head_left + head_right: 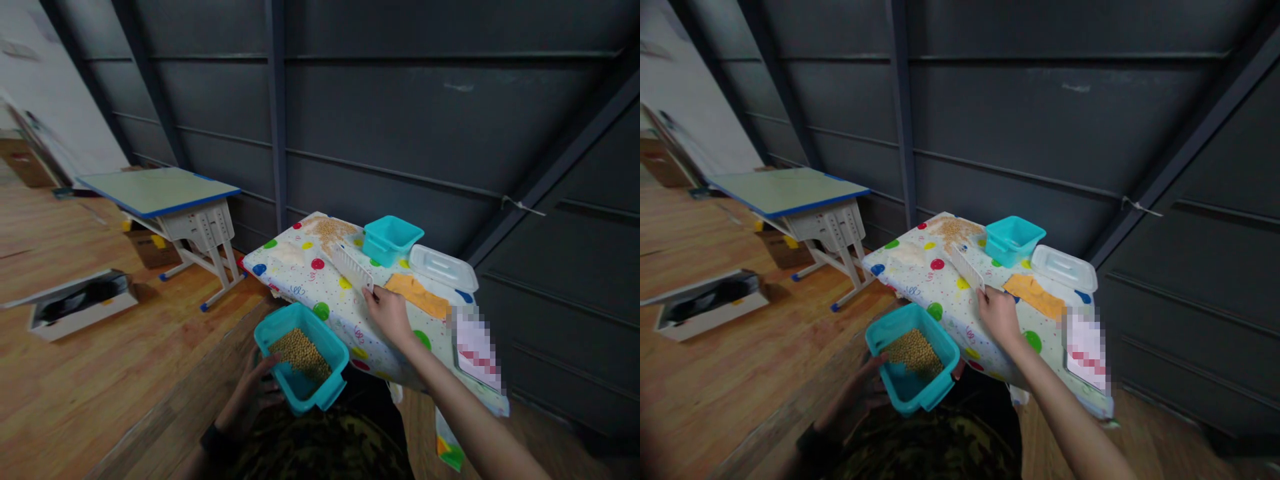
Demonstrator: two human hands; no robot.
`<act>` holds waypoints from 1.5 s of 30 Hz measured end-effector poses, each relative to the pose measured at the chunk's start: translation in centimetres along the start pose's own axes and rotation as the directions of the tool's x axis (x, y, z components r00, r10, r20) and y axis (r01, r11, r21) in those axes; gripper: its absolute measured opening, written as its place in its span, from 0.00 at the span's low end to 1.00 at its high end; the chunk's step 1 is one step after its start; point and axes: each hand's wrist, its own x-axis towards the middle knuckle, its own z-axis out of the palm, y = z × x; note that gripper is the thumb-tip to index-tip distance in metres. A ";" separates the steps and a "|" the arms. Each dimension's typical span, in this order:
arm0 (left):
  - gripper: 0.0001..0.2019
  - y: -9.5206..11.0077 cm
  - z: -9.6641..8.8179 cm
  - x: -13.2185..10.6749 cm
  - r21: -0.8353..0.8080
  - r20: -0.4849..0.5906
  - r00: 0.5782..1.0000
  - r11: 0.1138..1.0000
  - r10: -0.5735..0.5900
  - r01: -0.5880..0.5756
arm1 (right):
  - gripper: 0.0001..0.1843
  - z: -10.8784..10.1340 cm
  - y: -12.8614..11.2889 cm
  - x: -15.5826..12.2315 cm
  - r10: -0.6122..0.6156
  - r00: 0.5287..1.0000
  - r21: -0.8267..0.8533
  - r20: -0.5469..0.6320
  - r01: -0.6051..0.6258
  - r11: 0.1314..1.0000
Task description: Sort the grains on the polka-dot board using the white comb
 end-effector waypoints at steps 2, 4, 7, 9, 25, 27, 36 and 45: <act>0.57 -0.1 0.2 -0.1 0.017 -0.019 1.000 1.000 0.012 -0.012 | 0.22 -0.1 -0.1 -0.1 -0.018 1.000 0.012 -0.003 0.018 1.000; 0.55 0.0 0.5 -0.3 0.026 -0.020 0.999 0.999 0.035 -0.034 | 0.22 -0.4 -0.1 -0.1 -0.034 0.999 0.005 -0.009 0.034 0.999; 0.53 0.1 0.9 -0.5 0.028 -0.023 0.998 0.998 0.056 -0.056 | 0.21 -0.8 -0.2 0.0 -0.078 0.997 -0.033 -0.004 0.078 0.996; 0.53 0.2 1.1 -0.6 0.027 -0.038 0.998 0.998 0.054 -0.053 | 0.20 -0.7 -0.3 -0.2 -0.121 0.993 -0.050 0.006 0.121 0.991; 0.54 0.2 1.0 -0.6 0.020 -0.022 0.997 0.997 0.069 -0.069 | 0.19 0.0 0.3 3.9 -0.092 0.993 -0.124 0.070 0.100 0.987; 0.55 0.2 1.0 -0.6 0.018 -0.022 0.998 0.998 0.066 -0.066 | 0.19 0.1 0.6 3.8 -0.105 0.990 -0.113 0.097 0.116 0.987; 0.55 0.2 1.0 -0.7 0.042 -0.017 0.998 0.997 0.066 -0.065 | 0.20 0.6 0.3 4.2 -0.112 0.993 -0.058 0.043 0.115 0.992; 0.55 0.6 1.5 -1.0 0.031 -0.029 0.998 0.998 0.054 -0.053 | 0.17 0.9 0.3 2.9 -0.242 0.970 0.112 0.037 0.236 0.965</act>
